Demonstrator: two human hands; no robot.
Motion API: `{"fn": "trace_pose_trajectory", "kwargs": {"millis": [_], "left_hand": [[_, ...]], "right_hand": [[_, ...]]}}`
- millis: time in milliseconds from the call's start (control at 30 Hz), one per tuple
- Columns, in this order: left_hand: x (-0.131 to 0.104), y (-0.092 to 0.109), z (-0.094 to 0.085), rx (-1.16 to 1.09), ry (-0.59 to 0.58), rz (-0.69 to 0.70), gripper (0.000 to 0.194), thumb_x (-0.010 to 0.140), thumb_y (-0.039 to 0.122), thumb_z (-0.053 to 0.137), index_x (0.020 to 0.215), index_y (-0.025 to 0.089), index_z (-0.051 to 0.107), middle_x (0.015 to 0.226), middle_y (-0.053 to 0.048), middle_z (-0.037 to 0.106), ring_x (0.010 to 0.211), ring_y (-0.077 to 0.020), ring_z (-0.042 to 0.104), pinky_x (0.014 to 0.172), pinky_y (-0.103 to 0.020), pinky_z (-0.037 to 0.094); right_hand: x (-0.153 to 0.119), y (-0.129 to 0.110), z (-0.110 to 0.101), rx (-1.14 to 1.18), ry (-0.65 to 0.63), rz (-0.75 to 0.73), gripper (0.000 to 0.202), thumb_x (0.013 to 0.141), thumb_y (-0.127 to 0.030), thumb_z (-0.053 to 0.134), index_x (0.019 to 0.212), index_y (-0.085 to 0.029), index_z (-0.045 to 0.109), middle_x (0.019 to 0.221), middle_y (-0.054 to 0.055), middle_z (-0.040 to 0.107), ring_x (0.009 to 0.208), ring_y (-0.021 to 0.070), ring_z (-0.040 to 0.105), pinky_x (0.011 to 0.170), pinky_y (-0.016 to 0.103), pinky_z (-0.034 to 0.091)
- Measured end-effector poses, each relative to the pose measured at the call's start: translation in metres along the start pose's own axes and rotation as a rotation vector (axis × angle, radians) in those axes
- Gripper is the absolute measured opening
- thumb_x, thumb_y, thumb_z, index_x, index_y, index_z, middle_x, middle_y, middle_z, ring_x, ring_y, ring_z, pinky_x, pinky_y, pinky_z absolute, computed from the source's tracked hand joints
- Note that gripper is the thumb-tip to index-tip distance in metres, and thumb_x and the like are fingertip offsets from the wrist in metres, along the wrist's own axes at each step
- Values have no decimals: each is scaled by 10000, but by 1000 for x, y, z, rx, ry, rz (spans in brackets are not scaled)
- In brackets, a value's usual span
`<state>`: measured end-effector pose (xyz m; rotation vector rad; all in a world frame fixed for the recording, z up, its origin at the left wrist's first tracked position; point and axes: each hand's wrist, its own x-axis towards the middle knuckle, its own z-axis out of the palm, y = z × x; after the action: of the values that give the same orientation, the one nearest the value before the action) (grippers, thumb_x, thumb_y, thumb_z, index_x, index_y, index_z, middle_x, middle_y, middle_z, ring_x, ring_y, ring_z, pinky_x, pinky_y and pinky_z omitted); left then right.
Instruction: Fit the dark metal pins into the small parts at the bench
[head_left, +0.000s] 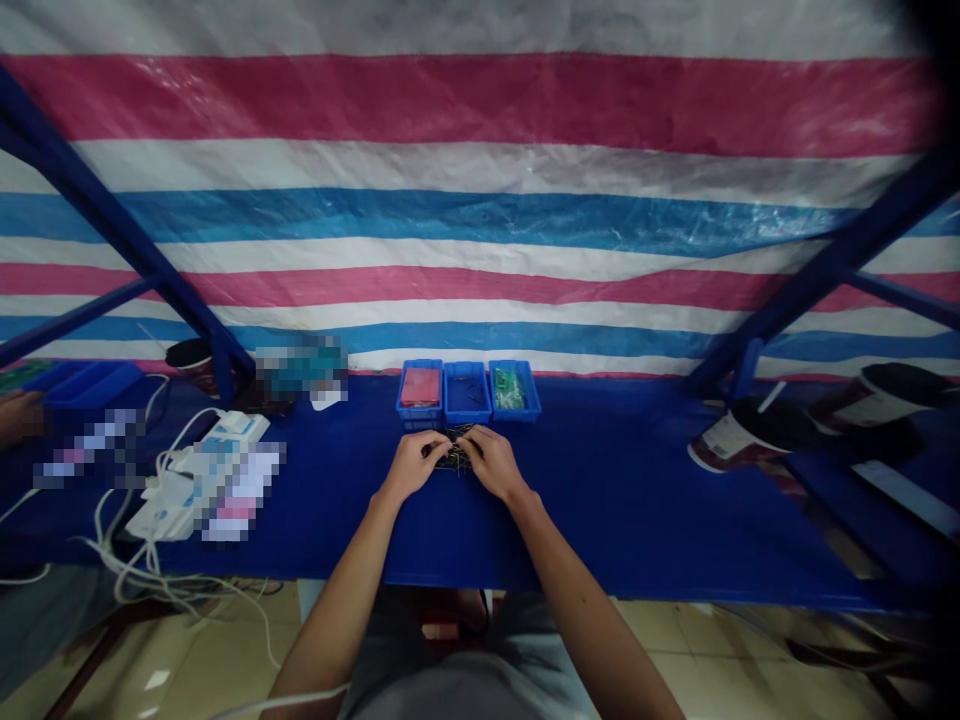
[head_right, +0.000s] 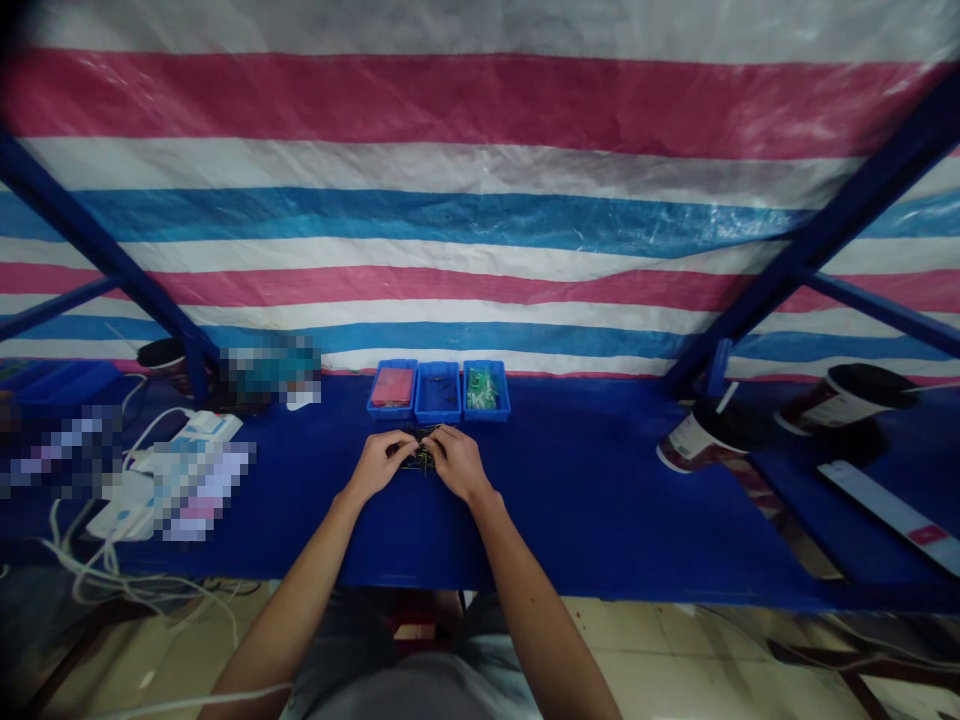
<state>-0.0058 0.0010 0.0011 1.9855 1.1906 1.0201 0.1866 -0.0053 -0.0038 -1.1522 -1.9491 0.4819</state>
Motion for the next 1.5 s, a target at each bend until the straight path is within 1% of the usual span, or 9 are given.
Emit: {"fn": "trace_pose_trajectory", "kwargs": {"millis": [67,133,233,367,500,733,1033,1267,1500], "left_hand": [[0,-1,0,-1,1,-4,267,937,341,572,829,150,723,750,-34,720,669,-145,625,656,-239,437],[0,-1,0,-2,4,-6,245,932,322,582,833,150,725,746,-28,718,666,-141,624,656,-234,436],[0,-1,0,-6,8,-5,224,927,309,588,849,152,727,753,-26,719,670,-140,626,665,-233,438],[0,0,0,-7,1,-2,234,931,312,580,845,151,727,754,-29,722,678,-144,634,675,-236,443],[0,2,0,-4,0,-8,250,935,327,573,842,153,726,757,-35,727,692,-155,647,687,-245,458],[1,-1,0,4,-2,-11,265,935,349,575,830,159,725,756,-31,728,678,-151,638,656,-239,437],[0,-1,1,-6,-2,-19,277,932,365,571,843,156,729,738,-35,720,660,-152,625,658,-240,435],[-1,-4,1,5,-3,-43,313,928,394,564,855,139,730,620,1,626,551,-116,505,580,-221,380],[-2,-5,0,60,35,-44,324,926,415,559,868,150,737,536,45,470,517,-99,386,571,-224,328]], "right_hand": [[0,-1,-1,3,2,6,221,996,-322,507,873,-210,653,818,38,643,760,169,598,705,270,444],[-1,-1,-1,23,1,6,151,973,-321,553,976,-217,662,839,36,653,756,170,596,700,269,448],[-1,0,0,49,-6,-10,144,950,-281,583,1056,-228,665,880,36,662,770,172,603,710,272,459],[-1,2,3,74,-4,-26,145,962,-228,541,992,-226,684,937,45,676,844,177,629,758,277,475],[-1,3,3,84,9,-22,164,972,-223,526,970,-227,689,930,48,681,881,184,638,798,287,480],[0,2,1,73,9,-16,153,974,-229,534,941,-230,684,917,45,685,879,188,637,812,295,475],[0,2,1,30,11,-14,180,991,-258,511,923,-224,674,880,43,676,839,182,629,775,283,458],[-2,5,3,-19,1,5,238,1002,-339,503,895,-225,682,839,38,699,772,175,641,699,259,431],[-2,3,2,-56,-44,50,268,1011,-377,476,936,-244,696,673,0,678,551,147,602,576,239,364]]}}
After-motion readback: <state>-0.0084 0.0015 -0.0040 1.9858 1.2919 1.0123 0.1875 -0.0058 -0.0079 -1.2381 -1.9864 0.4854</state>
